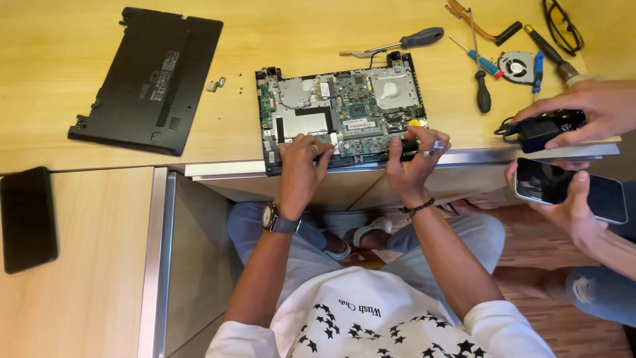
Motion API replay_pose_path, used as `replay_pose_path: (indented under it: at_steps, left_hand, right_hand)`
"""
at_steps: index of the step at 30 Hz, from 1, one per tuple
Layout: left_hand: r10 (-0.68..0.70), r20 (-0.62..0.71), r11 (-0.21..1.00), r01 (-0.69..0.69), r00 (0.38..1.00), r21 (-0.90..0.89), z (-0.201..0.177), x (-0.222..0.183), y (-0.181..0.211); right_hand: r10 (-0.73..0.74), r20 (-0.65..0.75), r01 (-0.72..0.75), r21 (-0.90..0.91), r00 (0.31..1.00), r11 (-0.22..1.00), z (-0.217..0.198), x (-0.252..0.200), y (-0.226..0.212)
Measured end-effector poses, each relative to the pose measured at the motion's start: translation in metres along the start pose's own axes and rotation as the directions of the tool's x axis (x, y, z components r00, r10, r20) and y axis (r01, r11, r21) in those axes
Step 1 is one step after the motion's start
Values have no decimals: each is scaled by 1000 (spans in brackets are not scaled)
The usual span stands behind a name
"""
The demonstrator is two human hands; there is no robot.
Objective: Disassembling and reassembling internal components of a laptop, including the motherboard and cooling fan, using a screwdriver.
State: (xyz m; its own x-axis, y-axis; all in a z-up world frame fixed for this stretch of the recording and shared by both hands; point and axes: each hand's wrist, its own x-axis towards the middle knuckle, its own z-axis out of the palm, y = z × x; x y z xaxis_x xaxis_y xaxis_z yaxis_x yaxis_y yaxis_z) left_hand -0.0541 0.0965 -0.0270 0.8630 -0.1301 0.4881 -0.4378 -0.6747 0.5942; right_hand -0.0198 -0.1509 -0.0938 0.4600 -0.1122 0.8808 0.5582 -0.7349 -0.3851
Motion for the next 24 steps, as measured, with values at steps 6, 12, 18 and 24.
replay_pose_path:
  at_steps: [6,12,18,24]
  left_hand:
    - [-39,-32,998,41,999,53,-36,-7,-19]
    - [-87,3,995,87,996,-48,-49,-8,-21]
    - [-153,27,988,153,988,14,-38,-8,-29]
    - [-146,8,981,144,989,127,-33,-6,-24]
  right_hand:
    - [-50,34,41,214,998,976,-9,-19,-47]
    - [-3,321,-106,320,947,941,-42,-116,-98]
    - [40,665,-263,240,746,934,-63,-192,-123]
    - [-31,858,-392,266,513,881,-74,-206,-128]
